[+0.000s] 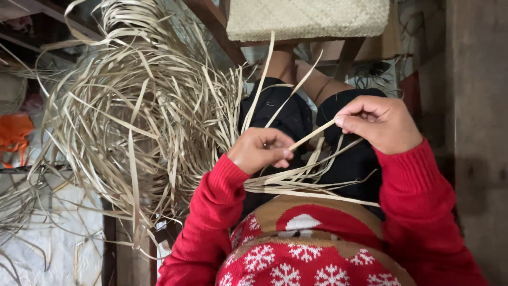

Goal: Weaving dried plant fibers into a mat or basket

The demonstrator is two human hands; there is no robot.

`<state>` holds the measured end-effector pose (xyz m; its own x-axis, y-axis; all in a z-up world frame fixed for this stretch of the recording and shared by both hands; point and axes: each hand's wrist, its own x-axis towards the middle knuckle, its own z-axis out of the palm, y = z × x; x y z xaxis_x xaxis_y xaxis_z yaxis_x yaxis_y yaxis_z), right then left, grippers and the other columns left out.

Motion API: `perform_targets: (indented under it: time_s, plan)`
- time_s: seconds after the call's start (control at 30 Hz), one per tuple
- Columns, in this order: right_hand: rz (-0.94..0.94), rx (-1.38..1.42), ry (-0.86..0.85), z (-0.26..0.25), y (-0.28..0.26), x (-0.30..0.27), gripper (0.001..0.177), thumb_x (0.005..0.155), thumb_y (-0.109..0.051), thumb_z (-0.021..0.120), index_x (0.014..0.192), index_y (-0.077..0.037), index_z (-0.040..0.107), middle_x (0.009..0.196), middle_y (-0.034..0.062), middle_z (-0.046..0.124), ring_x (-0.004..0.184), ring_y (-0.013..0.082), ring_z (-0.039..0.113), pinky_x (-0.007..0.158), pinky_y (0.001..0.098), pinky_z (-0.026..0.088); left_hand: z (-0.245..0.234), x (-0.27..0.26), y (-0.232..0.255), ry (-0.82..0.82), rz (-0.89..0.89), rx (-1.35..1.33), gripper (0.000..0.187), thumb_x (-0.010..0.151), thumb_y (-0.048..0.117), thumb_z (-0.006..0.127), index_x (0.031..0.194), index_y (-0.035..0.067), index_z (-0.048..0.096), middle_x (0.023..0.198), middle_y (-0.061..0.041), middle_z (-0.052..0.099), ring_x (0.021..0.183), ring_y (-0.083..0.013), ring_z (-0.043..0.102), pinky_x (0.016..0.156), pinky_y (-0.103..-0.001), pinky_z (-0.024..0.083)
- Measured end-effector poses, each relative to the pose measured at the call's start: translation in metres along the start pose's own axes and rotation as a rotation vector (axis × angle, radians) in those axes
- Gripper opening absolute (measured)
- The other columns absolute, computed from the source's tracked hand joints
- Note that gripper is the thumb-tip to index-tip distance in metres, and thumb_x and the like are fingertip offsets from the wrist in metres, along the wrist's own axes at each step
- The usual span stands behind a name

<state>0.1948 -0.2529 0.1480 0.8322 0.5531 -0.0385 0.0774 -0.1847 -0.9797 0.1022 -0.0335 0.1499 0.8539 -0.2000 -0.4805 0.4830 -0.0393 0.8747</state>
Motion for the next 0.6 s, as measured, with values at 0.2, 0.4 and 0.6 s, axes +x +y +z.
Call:
perform_targets:
  time_s: [0.2, 0.4, 0.6]
  plan:
    - [-0.23, -0.068, 0.075, 0.02, -0.003, -0.001, 0.012, 0.07, 0.001, 0.072, 0.081, -0.003, 0.067, 0.072, 0.0092, 0.063, 0.061, 0.0116, 0.057, 0.055, 0.0212, 0.046, 0.023, 0.032, -0.025, 0.069, 0.3, -0.297, 0.025, 0.08, 0.003, 0.063, 0.104, -0.005, 0.058, 0.085, -0.017, 0.061, 0.065, -0.0211, 0.066, 0.06, -0.027, 0.058]
    - [-0.187, 0.118, -0.008, 0.029, -0.017, -0.012, 0.008, 0.072, 0.007, 0.064, 0.077, 0.002, 0.066, 0.065, 0.0097, 0.062, 0.056, 0.0076, 0.055, 0.051, 0.019, 0.047, 0.015, 0.041, -0.023, 0.055, 0.527, -0.228, 0.011, 0.079, 0.009, 0.067, 0.086, 0.002, 0.065, 0.068, -0.007, 0.064, 0.055, -0.004, 0.057, 0.047, -0.016, 0.048]
    - [-0.059, 0.31, -0.131, 0.037, -0.011, -0.014, 0.005, 0.072, 0.006, 0.062, 0.075, 0.004, 0.066, 0.06, 0.0082, 0.063, 0.055, 0.006, 0.055, 0.051, 0.0194, 0.05, 0.006, 0.037, -0.026, -0.084, 0.566, -0.244, 0.008, 0.075, 0.008, 0.071, 0.076, 0.002, 0.066, 0.06, -0.006, 0.061, 0.05, -0.0032, 0.05, 0.046, -0.013, 0.041]
